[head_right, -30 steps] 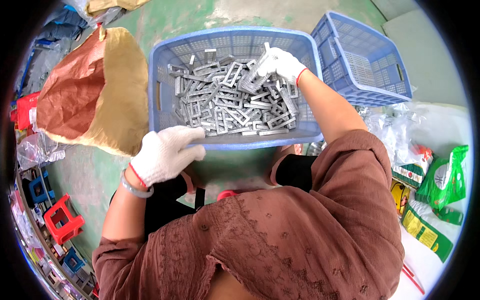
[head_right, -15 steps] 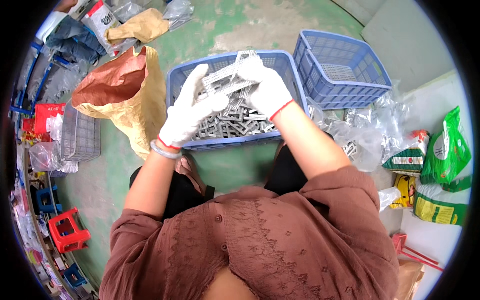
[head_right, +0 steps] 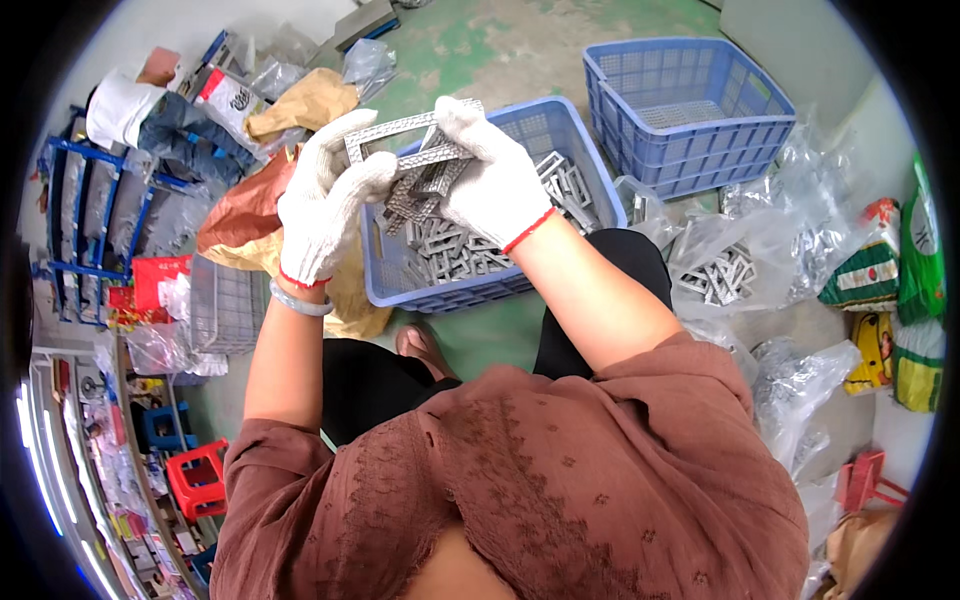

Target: The person sits on the floor and sorts small rectangular metal parts from a large sack into a blue plastic crate. They pick up handfuls of parts, inspect them, and place them into the crate.

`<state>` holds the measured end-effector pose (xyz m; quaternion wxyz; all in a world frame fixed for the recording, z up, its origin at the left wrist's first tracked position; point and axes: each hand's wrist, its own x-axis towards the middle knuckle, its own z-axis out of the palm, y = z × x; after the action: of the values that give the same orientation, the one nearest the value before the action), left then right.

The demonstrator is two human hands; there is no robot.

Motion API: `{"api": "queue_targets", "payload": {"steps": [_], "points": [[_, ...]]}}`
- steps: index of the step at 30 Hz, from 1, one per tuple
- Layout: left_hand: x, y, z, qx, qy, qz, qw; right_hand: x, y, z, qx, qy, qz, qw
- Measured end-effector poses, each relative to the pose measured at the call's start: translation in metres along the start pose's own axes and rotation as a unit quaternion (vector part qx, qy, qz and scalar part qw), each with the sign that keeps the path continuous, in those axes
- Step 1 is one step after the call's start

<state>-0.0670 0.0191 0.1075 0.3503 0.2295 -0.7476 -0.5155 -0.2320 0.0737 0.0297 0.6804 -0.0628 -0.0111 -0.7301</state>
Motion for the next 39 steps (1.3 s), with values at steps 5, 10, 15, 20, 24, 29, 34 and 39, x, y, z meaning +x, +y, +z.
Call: {"api": "queue_targets", "payload": {"steps": [5, 10, 15, 20, 24, 29, 34, 39], "points": [[0.025, -0.004, -0.011, 0.020, -0.007, -0.055, 0.998, 0.003, -0.004, 0.014, 0.027, -0.022, -0.003, 0.999], [0.029, -0.003, -0.020, -0.131, -0.077, -0.190, 0.970, -0.002, -0.004, 0.024, 0.017, 0.002, -0.002, 1.000], [0.018, -0.004, -0.008, 0.015, -0.044, -0.163, 0.985, -0.004, -0.003, 0.027, 0.017, 0.081, -0.005, 0.997], [0.013, -0.001, -0.004, 0.155, -0.073, -0.140, 0.975, -0.006, -0.001, 0.022, -0.016, 0.092, -0.021, 0.995], [0.014, 0.006, -0.006, 0.202, -0.140, -0.156, 0.957, -0.001, -0.002, 0.014, -0.025, 0.100, -0.015, 0.995], [0.022, 0.007, -0.009, 0.203, -0.165, -0.192, 0.946, -0.004, -0.001, 0.020, -0.026, 0.111, -0.009, 0.993], [0.022, 0.013, -0.011, 0.171, -0.166, -0.211, 0.948, 0.001, -0.001, 0.011, -0.030, 0.102, 0.007, 0.994], [0.019, 0.012, -0.018, 0.147, -0.160, -0.223, 0.950, -0.002, 0.002, 0.014, -0.065, 0.118, 0.006, 0.991]]}}
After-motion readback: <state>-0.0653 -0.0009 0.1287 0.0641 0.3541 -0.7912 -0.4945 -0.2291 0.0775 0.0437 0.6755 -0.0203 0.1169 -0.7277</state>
